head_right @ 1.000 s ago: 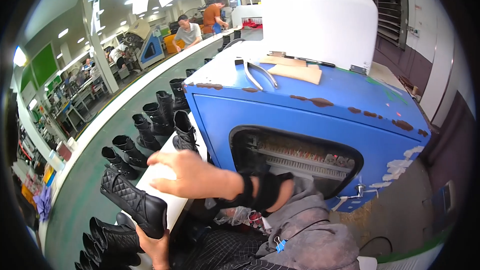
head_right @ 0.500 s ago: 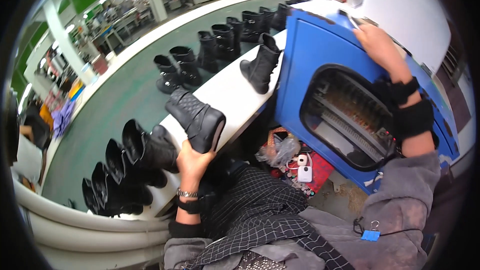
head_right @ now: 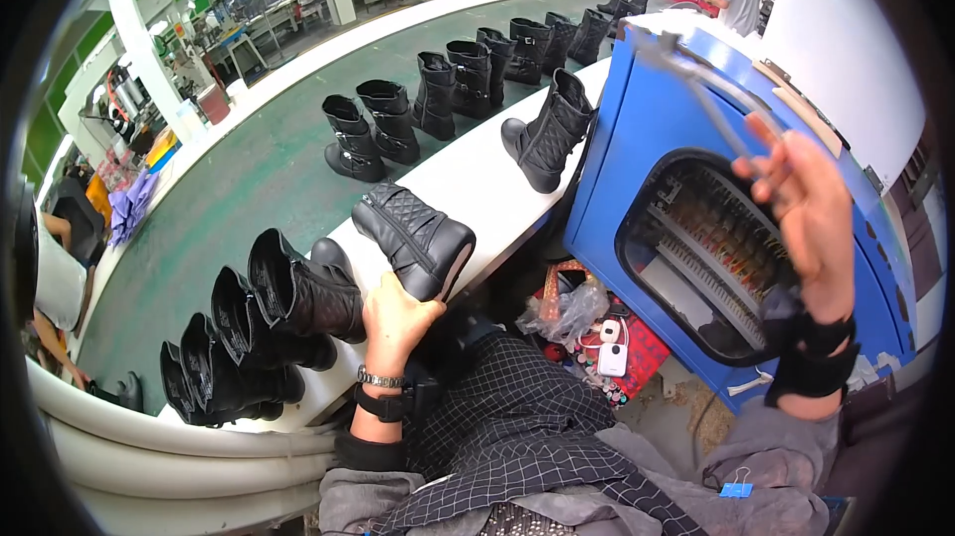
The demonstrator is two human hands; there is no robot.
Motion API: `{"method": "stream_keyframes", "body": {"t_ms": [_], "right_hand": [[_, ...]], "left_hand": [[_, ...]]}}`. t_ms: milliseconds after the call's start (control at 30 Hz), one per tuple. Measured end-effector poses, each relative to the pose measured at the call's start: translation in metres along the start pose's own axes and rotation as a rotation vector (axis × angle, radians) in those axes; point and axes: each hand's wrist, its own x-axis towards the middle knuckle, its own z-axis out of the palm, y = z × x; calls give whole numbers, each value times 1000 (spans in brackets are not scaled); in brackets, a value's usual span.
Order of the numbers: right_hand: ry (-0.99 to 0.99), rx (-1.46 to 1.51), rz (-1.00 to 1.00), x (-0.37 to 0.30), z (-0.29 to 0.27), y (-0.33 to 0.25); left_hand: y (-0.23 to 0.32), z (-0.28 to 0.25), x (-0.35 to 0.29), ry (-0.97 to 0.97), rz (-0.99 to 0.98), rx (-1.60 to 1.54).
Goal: The worker is performing quality control on boots at a manufacturing station, checking for defects and using a small tool to clean the sole edge.
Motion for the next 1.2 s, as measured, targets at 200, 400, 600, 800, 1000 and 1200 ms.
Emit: {"method": "stream_keyframes", "body": {"t_ms": [200,400,600,800,1000,1200], "right_hand": [[-258,495,424,-13,60,132],[-316,589,577,-6,102,270],[-460,841,846,-12,99,313],[-467,539,828,11,106,312],[-392,-426,373,17,125,289],[-449,-255,202,6,108,338]], "left_hand": [[14,1,0,11,-17,78],[18,2,0,45,-53,58],[20,5,2,9,-34,169],[25,6,5,1,-36,241],[27,7,5,2,-42,255],[34,-2,10,-111,-94,228]]}}
